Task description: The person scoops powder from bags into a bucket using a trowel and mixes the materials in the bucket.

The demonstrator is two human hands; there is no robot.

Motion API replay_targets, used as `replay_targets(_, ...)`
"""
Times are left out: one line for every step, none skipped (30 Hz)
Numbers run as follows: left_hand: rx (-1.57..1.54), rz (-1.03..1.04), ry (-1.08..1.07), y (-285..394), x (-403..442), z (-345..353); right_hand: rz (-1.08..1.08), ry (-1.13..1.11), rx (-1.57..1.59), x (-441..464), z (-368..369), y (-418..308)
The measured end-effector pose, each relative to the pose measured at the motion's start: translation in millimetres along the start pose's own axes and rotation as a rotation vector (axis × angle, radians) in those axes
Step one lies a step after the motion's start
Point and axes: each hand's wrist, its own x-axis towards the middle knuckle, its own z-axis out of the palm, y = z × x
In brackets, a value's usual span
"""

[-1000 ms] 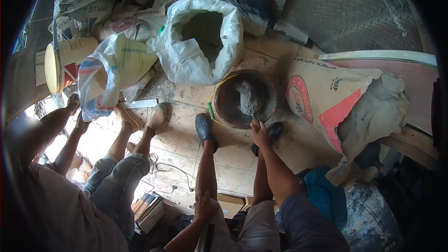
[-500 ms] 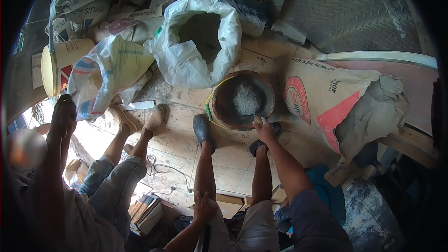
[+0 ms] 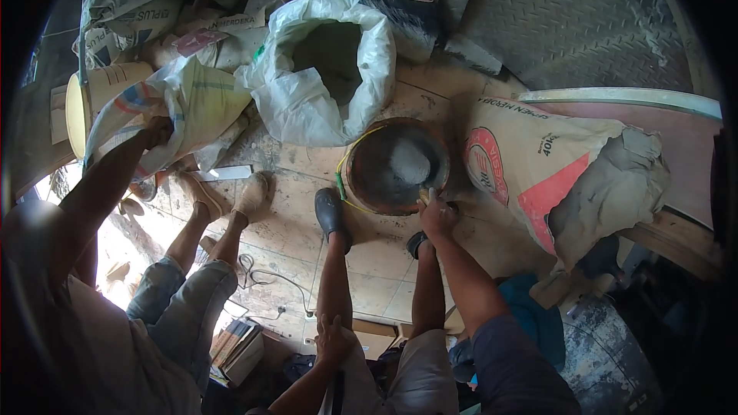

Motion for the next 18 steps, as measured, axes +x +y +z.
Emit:
replay_targets(0.014,0.056,0.096,-17.9,4.8,21.6,-0.011,0.031,0.028,-1.4,3.7,0.2)
replay_targets(0.029,0.110,0.193,-27.4,7.0,31.3,-0.023,0.061,0.057,-3.3,7.2,-1.8)
replay_targets(0.031,0.108,0.196,-19.4,5.5,21.7,-0.026,0.061,0.060,-4.6,12.0,-4.1)
replay_targets(0.019,0.042,0.099,-0.6,1.1,1.3,-0.023,0.089,0.028,-6.5,17.0,-5.9)
replay_targets(0.011,-0.024,0.000,9.0,-2.4,-11.0,-0.016,0.115,-0.002,-10.0,20.9,-7.7)
replay_targets(0.015,-0.023,0.002,9.1,-2.4,-11.9,-0.014,0.117,0.001,-12.0,22.4,-9.8)
replay_targets(0.012,-0.025,-0.008,9.4,-2.4,-12.0,0.005,0.126,-0.015,-13.2,23.4,-11.7)
replay_targets(0.008,-0.028,-0.016,9.9,-1.8,-12.2,0.023,0.135,-0.031,-13.6,24.0,-13.1)
replay_targets(0.011,-0.031,-0.013,9.5,-2.2,-12.0,0.022,0.134,-0.027,-15.2,27.9,-12.9)
replay_targets(0.024,-0.031,-0.006,9.2,-3.1,-11.3,-0.023,0.207,-0.063,-17.6,31.8,-12.0)
replay_targets(0.034,-0.028,0.003,10.5,-1.8,-10.1,-0.069,0.283,-0.103,-16.5,34.1,-9.6)
replay_targets(0.035,-0.026,0.000,11.4,-2.1,-9.5,-0.066,0.283,-0.104,-16.8,26.5,-9.8)
replay_targets(0.036,-0.015,0.001,10.5,-2.9,-9.9,-0.056,0.247,-0.102,-16.6,19.4,-10.6)
replay_targets(0.035,-0.006,0.007,9.7,-2.8,-11.2,-0.050,0.213,-0.099,-15.0,14.3,-13.9)
replay_targets(0.033,-0.010,0.011,10.8,-1.5,-11.2,-0.056,0.214,-0.096,-9.7,14.7,-11.1)
replay_targets(0.026,-0.026,-0.009,11.2,-2.3,-11.1,-0.114,0.260,-0.129,-6.4,15.1,-3.6)
replay_targets(0.024,-0.035,-0.029,11.0,-1.5,-12.9,-0.164,0.311,-0.162,-4.7,16.6,1.9)
replay_targets(0.021,-0.028,-0.026,12.1,1.2,-12.3,-0.163,0.318,-0.165,-2.1,13.2,3.2)
